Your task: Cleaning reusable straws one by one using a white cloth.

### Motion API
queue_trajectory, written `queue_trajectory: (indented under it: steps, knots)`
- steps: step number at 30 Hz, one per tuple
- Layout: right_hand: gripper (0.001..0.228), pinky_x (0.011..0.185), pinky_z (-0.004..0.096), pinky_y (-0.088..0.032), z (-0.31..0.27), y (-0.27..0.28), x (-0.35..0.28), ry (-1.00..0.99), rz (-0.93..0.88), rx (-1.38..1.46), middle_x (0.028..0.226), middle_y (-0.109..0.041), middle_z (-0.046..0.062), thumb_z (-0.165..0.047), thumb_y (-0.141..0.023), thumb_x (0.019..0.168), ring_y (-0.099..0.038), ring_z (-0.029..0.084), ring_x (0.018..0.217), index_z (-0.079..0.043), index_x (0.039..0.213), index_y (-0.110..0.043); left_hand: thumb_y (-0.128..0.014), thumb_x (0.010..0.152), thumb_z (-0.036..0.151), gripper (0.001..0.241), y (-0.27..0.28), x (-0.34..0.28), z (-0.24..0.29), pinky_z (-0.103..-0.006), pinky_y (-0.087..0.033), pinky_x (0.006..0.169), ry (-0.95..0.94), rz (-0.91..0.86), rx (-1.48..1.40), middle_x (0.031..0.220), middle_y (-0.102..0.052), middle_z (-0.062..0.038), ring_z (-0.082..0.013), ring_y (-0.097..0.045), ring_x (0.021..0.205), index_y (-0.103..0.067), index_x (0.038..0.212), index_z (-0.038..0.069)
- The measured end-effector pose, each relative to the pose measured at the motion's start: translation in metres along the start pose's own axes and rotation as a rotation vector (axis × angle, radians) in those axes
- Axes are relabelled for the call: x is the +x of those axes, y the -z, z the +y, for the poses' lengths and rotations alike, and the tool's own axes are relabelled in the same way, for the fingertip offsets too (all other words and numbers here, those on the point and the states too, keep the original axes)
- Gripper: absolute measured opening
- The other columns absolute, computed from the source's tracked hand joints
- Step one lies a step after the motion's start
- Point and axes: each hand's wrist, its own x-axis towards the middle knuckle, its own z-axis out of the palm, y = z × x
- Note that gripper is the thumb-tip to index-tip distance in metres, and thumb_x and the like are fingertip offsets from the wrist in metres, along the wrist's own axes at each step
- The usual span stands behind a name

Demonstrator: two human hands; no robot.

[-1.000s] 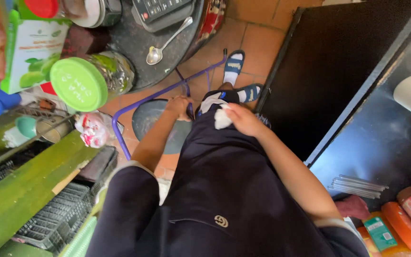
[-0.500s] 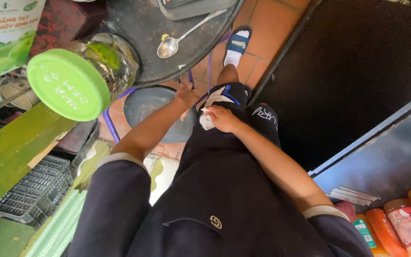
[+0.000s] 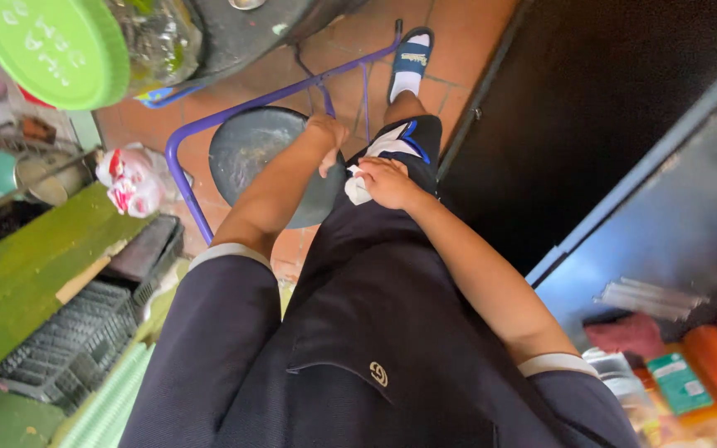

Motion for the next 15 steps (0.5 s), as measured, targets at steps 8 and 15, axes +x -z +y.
queue_trajectory:
  steps: [8,15]
  knots:
    - [0.036,0.117,0.050,-0.022,0.006,0.022,-0.060,-0.055,0.133,0.030,0.153,-0.050,0.002,-0.036,-0.048,0.105,-0.040,0.024,0.144,-0.016,0.131,-0.063,-0.102,0.044,0.037,0.081,0.039,-0.006,0.027,-0.0393,-0.052,0.101,-0.028,0.020,0.078,0.122,-0.075,-0.008,-0.0272,-0.068,0.120,-0.079,0.118,0.013]
    - [0.036,0.119,0.053,-0.020,0.003,0.064,-0.060,-0.045,0.256,0.038,0.153,-0.050,0.003,-0.034,-0.047,0.106,-0.035,0.024,0.147,-0.013,0.132,-0.062,-0.106,0.046,0.043,0.094,0.078,0.013,0.035,-0.0422,-0.050,0.097,-0.053,0.087,0.004,0.122,-0.069,-0.013,-0.0313,-0.063,0.118,-0.066,0.125,0.010]
